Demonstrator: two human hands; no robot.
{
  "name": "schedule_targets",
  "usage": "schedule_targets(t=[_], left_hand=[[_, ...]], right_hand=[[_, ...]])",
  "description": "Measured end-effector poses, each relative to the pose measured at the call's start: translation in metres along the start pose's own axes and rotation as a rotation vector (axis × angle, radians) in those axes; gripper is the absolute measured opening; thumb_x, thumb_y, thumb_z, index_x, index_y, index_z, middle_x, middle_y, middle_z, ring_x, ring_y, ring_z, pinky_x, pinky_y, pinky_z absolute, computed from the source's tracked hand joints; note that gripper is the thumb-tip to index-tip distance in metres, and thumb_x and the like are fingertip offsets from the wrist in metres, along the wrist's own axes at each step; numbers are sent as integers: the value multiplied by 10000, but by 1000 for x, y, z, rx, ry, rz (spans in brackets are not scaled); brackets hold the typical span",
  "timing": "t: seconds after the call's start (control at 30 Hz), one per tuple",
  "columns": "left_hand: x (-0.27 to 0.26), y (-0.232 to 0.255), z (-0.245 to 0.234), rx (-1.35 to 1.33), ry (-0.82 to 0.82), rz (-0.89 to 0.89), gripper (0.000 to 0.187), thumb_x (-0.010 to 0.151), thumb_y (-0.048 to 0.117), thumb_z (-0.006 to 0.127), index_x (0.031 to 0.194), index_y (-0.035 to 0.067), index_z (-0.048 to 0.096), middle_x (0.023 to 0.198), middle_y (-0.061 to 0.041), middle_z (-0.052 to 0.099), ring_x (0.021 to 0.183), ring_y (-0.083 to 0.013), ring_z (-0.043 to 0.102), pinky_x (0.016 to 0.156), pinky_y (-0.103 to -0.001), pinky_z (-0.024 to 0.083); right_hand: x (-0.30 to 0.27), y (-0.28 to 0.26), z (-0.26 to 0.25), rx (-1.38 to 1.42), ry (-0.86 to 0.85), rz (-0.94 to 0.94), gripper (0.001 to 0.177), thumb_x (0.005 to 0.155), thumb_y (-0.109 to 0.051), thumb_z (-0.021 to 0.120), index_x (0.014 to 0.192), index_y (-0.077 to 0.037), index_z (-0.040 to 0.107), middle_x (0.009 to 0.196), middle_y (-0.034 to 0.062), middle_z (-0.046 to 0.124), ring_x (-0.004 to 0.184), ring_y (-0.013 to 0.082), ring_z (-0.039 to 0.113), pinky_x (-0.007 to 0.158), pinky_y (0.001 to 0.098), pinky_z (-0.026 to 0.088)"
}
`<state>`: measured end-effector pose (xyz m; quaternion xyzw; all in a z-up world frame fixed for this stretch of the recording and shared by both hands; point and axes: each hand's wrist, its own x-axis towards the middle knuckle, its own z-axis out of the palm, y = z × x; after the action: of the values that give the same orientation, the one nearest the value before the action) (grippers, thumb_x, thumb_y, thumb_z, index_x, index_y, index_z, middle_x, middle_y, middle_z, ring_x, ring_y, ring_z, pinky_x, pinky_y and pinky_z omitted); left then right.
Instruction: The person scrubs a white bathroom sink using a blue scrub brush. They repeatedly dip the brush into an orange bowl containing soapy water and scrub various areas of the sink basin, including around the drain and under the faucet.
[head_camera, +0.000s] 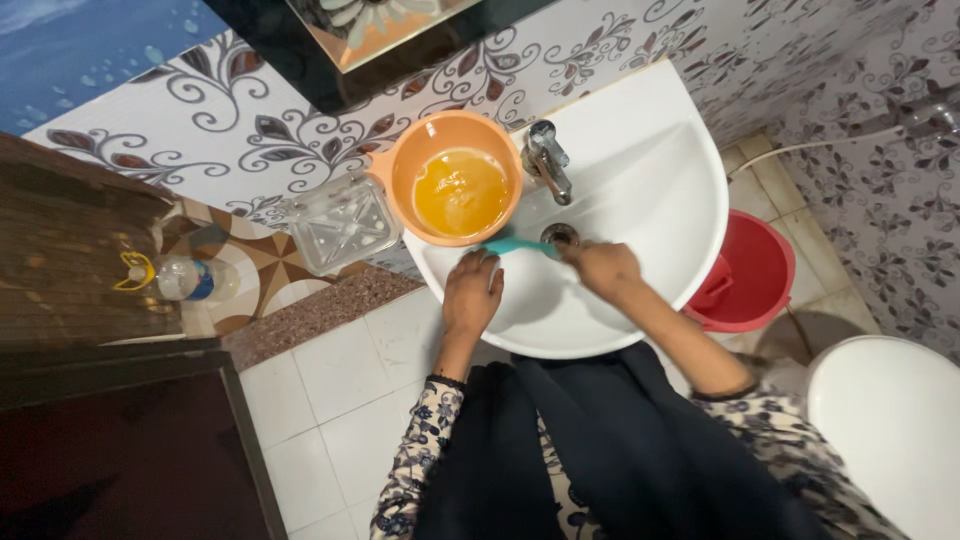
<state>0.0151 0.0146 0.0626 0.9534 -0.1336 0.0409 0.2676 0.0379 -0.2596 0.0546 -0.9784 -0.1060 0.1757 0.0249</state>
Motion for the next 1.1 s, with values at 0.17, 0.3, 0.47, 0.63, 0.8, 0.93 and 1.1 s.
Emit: schedule_targets(t=[0.17, 0.3, 0.47, 0.63, 0.8, 0.93, 1.1], left_hand=[[-2, -4, 3, 5, 21, 38, 294, 937, 221, 654, 1173, 50, 694, 1314, -165, 666, 1240, -354, 593, 1042, -470, 461], [1, -4, 4, -18, 52, 18, 298, 929, 223, 662, 1171, 54, 706, 1297, -170, 670, 1223, -352, 601, 1038, -471, 464], [-4, -3, 0, -24, 42, 35, 293, 913, 212, 667, 1154, 51, 709, 1298, -169, 677, 1217, -350, 609, 1034, -471, 469], [-2, -4, 1, 16, 38, 74, 310, 913, 238, 664, 1161, 57, 705, 1287, -172, 673, 1219, -348, 604, 1025, -469, 471], [-3, -7, 7, 40, 63, 70, 326, 932, 251, 659, 1197, 63, 687, 1309, -164, 658, 1235, -344, 594, 1020, -472, 465], [-14, -14, 16, 57, 52, 71, 383, 928, 267, 695, 1261, 80, 663, 1337, -143, 648, 1253, -329, 590, 1030, -466, 465], [-5, -11, 8, 131, -3, 184, 702, 734, 346, 824, 1364, 116, 618, 1372, -169, 611, 1298, -363, 540, 1053, -518, 436]], right_hand=[[-28, 51, -28, 320, 200, 177, 351, 1003, -348, 536, 1310, -349, 706, 1162, 17, 767, 996, 302, 731, 860, 430, 573], [-72, 105, -62, 57, 245, 359, 368, 1032, -306, 511, 1349, -282, 698, 1095, 119, 750, 903, 336, 736, 753, 471, 573], [-21, 40, 10, 146, 236, 87, 363, 844, -246, 587, 1162, -172, 747, 1023, 171, 755, 950, 355, 731, 869, 466, 560], [39, 17, 64, 54, -67, -14, 375, 1119, -341, 423, 1141, -149, 745, 1031, 165, 750, 942, 371, 728, 853, 482, 566], [15, 177, 42, 38, 566, -86, 194, 1006, -174, 595, 1104, -129, 755, 1021, 154, 751, 921, 336, 729, 796, 415, 595], [4, 115, 62, 209, 404, 94, 215, 1017, -261, 577, 1154, -181, 723, 1049, 165, 732, 951, 353, 711, 810, 445, 573], [5, -48, 47, 456, -115, -59, 441, 1021, -392, 549, 1429, -227, 578, 1177, 181, 677, 1038, 367, 664, 919, 460, 524]])
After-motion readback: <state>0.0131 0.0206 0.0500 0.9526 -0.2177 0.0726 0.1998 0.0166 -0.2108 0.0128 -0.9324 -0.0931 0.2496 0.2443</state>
